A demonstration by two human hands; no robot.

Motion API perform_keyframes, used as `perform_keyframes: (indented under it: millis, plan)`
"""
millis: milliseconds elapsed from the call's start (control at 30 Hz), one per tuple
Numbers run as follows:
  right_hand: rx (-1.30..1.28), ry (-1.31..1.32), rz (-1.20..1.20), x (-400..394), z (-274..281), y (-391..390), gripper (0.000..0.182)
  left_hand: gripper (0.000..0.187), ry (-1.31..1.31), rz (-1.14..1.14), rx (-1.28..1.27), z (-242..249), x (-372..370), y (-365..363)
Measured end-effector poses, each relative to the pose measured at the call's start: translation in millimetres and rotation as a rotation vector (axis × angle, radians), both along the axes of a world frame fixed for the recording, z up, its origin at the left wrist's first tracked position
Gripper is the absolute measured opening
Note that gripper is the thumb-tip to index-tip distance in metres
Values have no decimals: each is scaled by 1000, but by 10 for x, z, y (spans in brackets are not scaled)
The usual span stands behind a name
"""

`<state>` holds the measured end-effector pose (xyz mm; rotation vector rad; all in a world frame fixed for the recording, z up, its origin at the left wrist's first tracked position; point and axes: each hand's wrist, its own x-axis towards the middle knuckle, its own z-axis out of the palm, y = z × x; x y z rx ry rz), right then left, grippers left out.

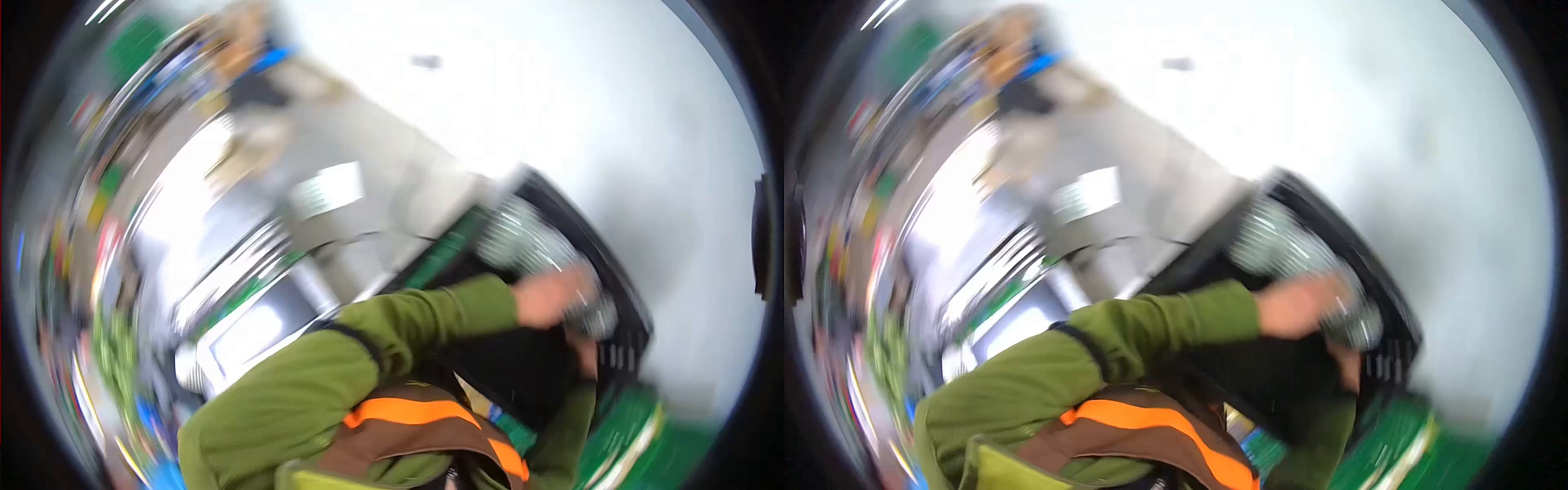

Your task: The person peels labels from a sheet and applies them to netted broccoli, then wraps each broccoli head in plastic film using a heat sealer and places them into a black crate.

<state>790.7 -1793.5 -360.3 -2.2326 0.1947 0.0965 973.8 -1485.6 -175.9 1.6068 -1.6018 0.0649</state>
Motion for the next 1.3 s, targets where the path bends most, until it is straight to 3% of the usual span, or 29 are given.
perform_keyframes:
  millis: [33,67,100,133,233,267,300,333,367,400,500,567,600,633,667,700,733,767,867,933,967,1000,1033,1067,1100,1167,1233,1300]
  plan:
    - [-509,177,-233,529,51,44,45,63,149,26,72,314,-31,395]
    - [-1039,262,-519,-254,540,-57,35,62,212,105,-21,257,-92,669]
    - [-907,114,-441,-433,962,25,34,58,247,156,-184,316,-105,1028]
    - [-1010,31,-435,-365,1313,99,34,56,329,188,-237,524,-91,1499]
    - [-1121,-89,-378,136,2121,785,42,36,470,582,-461,599,-212,2630]
    - [-1153,-382,-390,479,2283,1214,43,31,448,768,-541,558,-281,2977]
    - [-1000,-325,-501,904,2385,1722,42,25,431,952,-628,444,-326,3346]
    - [-773,-505,-353,1261,2577,2327,36,23,435,1081,-623,447,-447,3728]
    - [-702,-525,-211,1611,2622,2776,29,21,437,1204,-617,445,-613,4107]
    - [-279,-451,-30,2194,2222,2743,34,19,433,1316,-625,385,-784,4446]
    - [-121,-412,358,2635,2253,4872,33,18,434,1649,-646,41,-1398,5386]
    - [-74,-418,650,2631,2260,6124,27,24,409,2031,-684,-293,-1842,5948]
    - [-59,-447,845,2531,2305,6689,25,31,606,2158,-976,-497,-2064,6159]
    - [-32,-438,1027,2389,2398,7231,26,36,499,2434,-880,-991,-2357,6541]
    - [-5,-436,1145,2245,2408,7696,25,36,526,2588,-1019,-1293,-2630,6850]
    - [28,-434,1263,2100,2375,8116,25,39,470,2729,-790,-1387,-2876,7151]
    - [50,-448,1353,1944,2355,8488,24,36,441,2833,-388,-1225,-3018,7359]
    - [75,-459,1439,1771,2323,8786,24,40,435,2810,-190,-1271,-3173,7572]
    - [192,-324,1642,1191,1987,9480,33,38,594,2790,-347,-1516,-3308,8027]
    - [227,-340,1727,770,1645,9912,46,38,855,2837,-959,-2013,-3379,8290]
    - [191,-397,1746,591,1490,10113,52,39,1028,2709,-1207,-2181,-3401,8360]
    - [197,-401,1742,447,1356,10268,52,41,1286,2437,-1306,-2272,-3435,8402]
    - [-22,-390,1775,308,1233,10438,55,44,1500,2152,-1380,-2311,-3490,8434]
    - [-235,-383,1796,201,1083,10621,58,48,1436,2020,-1555,-2193,-3399,8379]
    - [-185,-426,1774,130,832,10746,54,51,1364,1881,-1712,-1993,-3242,8304]
    - [-164,-461,1778,42,576,10888,54,58,1550,1487,-2060,-1682,-3142,8280]
    - [-161,-380,1798,65,751,10932,55,61,1522,1532,-1982,-1709,-3193,8365]
    - [162,-402,1746,263,1320,10879,56,53,1175,1589,-1856,-1269,-3131,8425]
